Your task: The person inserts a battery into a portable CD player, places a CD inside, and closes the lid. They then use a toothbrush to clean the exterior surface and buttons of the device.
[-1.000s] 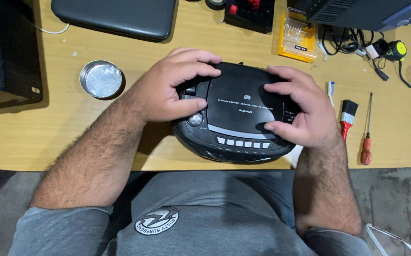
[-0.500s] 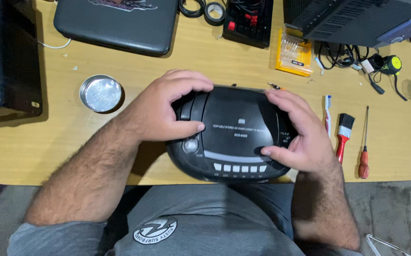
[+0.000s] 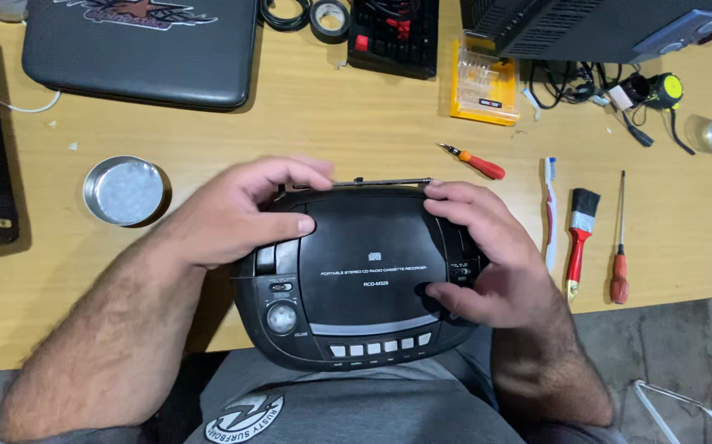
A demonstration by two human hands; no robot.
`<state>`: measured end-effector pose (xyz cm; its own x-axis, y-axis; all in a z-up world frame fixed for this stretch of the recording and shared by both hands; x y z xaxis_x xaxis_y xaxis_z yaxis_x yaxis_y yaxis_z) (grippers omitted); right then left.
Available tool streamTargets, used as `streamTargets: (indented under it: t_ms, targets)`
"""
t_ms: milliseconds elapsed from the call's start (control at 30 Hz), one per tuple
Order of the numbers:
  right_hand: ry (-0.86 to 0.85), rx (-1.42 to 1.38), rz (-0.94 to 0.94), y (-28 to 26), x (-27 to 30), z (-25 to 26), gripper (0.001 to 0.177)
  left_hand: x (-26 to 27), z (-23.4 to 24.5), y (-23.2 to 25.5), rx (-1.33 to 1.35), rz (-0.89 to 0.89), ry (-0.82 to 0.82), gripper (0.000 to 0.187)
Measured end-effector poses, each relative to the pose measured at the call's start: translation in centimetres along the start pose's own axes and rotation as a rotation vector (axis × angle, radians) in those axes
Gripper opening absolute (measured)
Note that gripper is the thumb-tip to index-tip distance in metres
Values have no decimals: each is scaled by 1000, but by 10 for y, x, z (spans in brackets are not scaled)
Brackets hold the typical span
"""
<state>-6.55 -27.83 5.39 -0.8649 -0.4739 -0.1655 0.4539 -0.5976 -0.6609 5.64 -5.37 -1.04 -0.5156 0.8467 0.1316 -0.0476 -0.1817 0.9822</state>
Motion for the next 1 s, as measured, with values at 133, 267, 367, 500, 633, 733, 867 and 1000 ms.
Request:
streamTargets:
  t_ms: [133,267,367,500,633,733,867,1000]
  targets:
    - [3,-17,37,-2,0,-1,71,-8,-3,-4,252,76,-12,42]
    - [10,4,51,-4,0,-2,68,-11,-2,-20,343,321,83,34]
    - [-2,21,55,-5,-2,-1,69,-15,-2,-23,409,279,83,32]
    - [-5,25,74,-4,-2,-2,76,-16,-3,-22,427,296,57,32]
    - [-74,50,66,-7,-9,-2,71,-21,-2,-27,468,320,19,33]
    - [-143,125,12,-11,-20,-5,69,-17,-5,-23,505,250,17,33]
    - [-191,312,72,-33,-55,-14,61,-15,-6,-34,505,199,38,31]
    - [-341,294,245,-51,-86,-30,60,-23,-9,-42,561,-107,-124,38]
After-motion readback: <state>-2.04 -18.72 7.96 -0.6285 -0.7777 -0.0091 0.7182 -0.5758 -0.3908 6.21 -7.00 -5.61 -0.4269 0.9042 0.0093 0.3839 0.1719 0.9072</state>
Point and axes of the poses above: each hand's wrist, its own x-axis away from the middle knuckle, its own z-axis out of the back of the hand, y = z × x, the point moved 7 cm from there along -x, towards the middle knuckle, and after that the axes turned 10 degrees about -y, right-handed, at the moved point
